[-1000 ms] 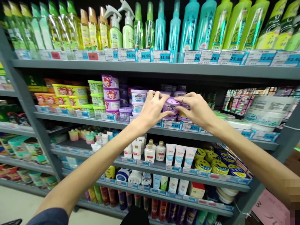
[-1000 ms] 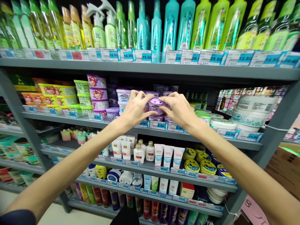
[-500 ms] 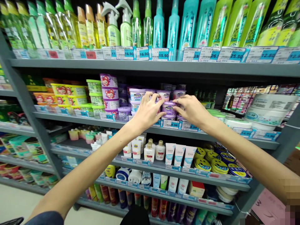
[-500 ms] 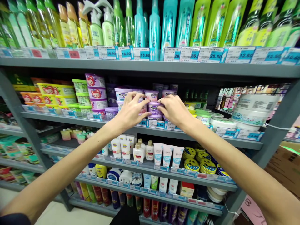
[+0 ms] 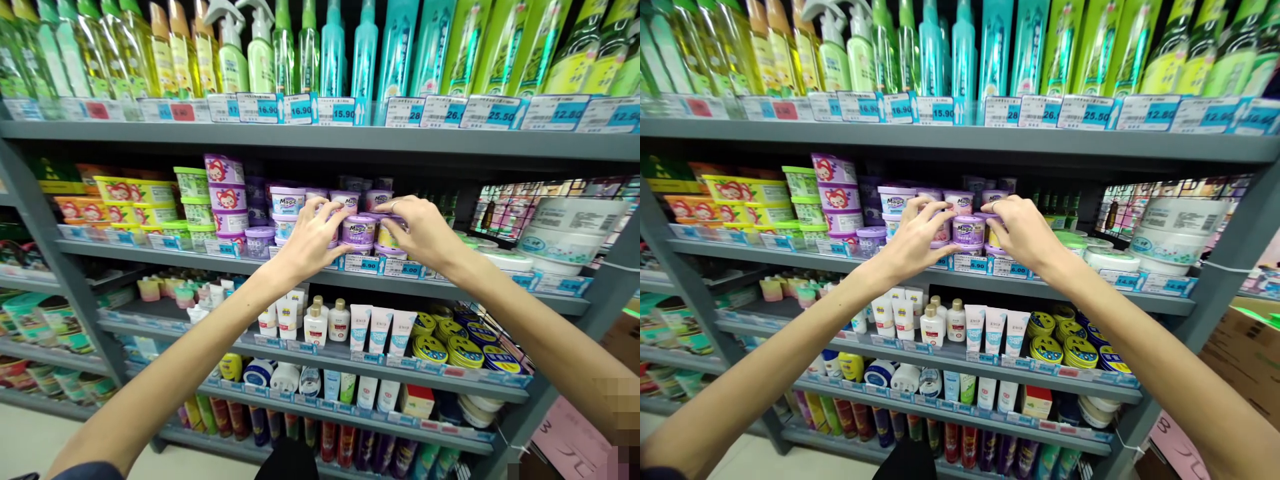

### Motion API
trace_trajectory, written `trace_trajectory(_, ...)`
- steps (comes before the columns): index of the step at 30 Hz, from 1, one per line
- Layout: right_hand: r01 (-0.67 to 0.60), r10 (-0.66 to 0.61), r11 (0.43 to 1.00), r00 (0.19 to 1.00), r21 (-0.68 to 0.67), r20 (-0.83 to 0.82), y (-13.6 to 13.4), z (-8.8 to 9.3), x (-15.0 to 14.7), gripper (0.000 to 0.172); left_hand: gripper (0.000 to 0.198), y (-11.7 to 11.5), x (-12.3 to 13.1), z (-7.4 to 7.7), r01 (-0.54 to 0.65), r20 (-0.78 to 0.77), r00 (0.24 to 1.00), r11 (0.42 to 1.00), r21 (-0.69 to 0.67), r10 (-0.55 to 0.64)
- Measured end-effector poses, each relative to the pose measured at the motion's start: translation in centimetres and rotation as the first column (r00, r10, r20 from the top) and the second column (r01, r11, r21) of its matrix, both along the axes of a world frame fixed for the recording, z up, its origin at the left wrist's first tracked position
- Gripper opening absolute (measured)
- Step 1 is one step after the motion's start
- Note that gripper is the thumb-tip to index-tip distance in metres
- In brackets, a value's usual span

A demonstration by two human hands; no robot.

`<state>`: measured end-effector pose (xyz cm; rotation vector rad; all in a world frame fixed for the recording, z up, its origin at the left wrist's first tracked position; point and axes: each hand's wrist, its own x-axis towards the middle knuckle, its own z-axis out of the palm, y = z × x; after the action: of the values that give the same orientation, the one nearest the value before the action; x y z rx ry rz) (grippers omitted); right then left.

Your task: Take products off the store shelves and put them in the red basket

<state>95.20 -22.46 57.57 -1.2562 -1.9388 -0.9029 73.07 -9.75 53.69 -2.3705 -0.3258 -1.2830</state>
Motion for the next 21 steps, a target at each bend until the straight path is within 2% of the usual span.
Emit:
trace_trajectory(5,0.011,-0.009,0.999,0.998,-0.044,0.061,0.8,-0.6,-0.8,0.026,0.062,-0.3,0.1,-0.2,0.065,-0.001,0.998,0.998,-0.027,-0.065)
trace_trajectory(9,0.017,-0.015,0.999,0.998,-0.03,0.062,1.3,-0.9,-1.0,0.024,0.059,-0.3,0.2,-0.5,0.052,0.0,0.999,0.998,-0.024,-0.052)
trace_trajectory(13,0.05,-0.048,0.998,0.997,-0.034,0.066,1.6,-0.8,-1.0,0.029,0.065,-0.2,0.1,-0.4,0.058,-0.014,0.998,0.998,-0.017,-0.058)
trace_trajectory(15,0.044,-0.044,0.999,0.997,0.003,0.06,0.8,-0.5,-1.1,0.034,0.066,-0.6,-0.6,-0.3,0.069,0.019,0.997,0.998,0.002,-0.069)
trace_trajectory(17,0.002,-0.004,0.994,1.0,0.108,0.017,-1.2,-1.0,-1.4,0.036,0.056,-1.5,-2.2,-1.0,0.072,0.128,0.989,0.997,0.026,-0.075)
trace_trajectory(19,-0.031,0.051,0.968,0.996,0.25,-0.073,-4.1,-3.6,-2.2,0.037,0.041,-2.5,-4.7,-3.2,0.067,0.292,0.953,0.997,0.043,-0.076)
trace_trajectory(20,-0.041,0.086,0.954,0.986,0.298,-0.14,-5.7,-6.0,-2.8,0.038,0.034,-3.0,-6.3,-5.0,0.062,0.375,0.924,0.997,0.047,-0.075)
trace_trajectory(21,-0.028,0.106,0.942,0.97,0.333,-0.219,-7.2,-9.2,-3.5,0.043,0.028,-3.3,-8.1,-7.4,0.046,0.445,0.894,0.998,0.038,-0.058)
